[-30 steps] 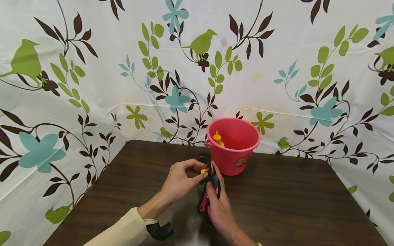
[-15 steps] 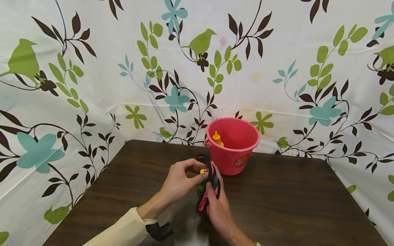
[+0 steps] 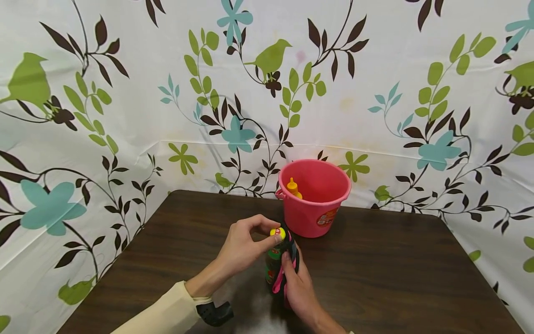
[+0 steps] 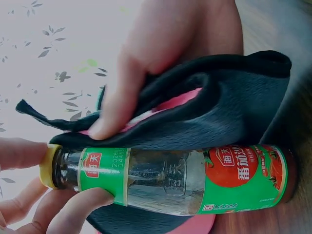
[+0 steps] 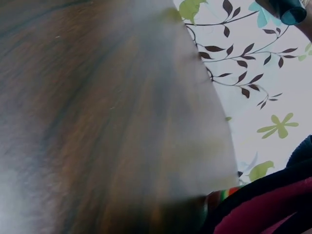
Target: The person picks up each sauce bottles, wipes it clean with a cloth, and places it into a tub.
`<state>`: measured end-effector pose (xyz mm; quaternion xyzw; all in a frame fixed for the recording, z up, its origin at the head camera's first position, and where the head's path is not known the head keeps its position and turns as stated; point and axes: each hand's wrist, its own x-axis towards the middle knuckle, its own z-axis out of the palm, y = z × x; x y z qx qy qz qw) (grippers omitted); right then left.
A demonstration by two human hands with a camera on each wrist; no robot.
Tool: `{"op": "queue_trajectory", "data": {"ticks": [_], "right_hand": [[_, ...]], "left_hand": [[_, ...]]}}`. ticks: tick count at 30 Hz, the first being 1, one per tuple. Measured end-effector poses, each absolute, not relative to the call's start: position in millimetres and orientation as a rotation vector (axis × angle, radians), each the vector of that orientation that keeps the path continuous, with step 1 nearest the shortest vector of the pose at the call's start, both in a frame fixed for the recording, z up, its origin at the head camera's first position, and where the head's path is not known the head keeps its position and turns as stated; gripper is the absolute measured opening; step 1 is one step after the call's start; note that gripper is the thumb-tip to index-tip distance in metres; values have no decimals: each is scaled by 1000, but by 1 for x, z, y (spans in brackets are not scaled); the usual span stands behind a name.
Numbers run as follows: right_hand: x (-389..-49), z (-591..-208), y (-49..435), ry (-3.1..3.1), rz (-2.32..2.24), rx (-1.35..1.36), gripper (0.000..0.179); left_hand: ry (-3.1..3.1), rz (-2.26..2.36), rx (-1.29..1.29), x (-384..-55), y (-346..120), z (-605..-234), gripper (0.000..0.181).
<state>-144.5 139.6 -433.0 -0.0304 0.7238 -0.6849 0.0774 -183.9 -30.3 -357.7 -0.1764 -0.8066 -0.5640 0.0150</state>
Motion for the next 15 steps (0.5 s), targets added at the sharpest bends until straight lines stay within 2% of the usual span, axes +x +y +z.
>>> {"op": "queue_trajectory", "data": {"ticks": [4, 9, 12, 15], "right_hand": [[-151, -449, 146, 2142, -2044, -110, 64], [-181, -508, 174, 2116, -2037, -272, 60], [-199, -543, 192, 2121, -1981, -274, 53], [-204, -553, 198, 2154, -1939, -304, 49]], "left_hand": [[-2519, -1751, -552, -184, -31, -357, 23], [-2525, -1758, -555, -184, -31, -356, 24], [-2527, -1760, -563, -185, -30, -356, 24], [-2529, -1758, -572, -185, -30, -356, 24]]}}
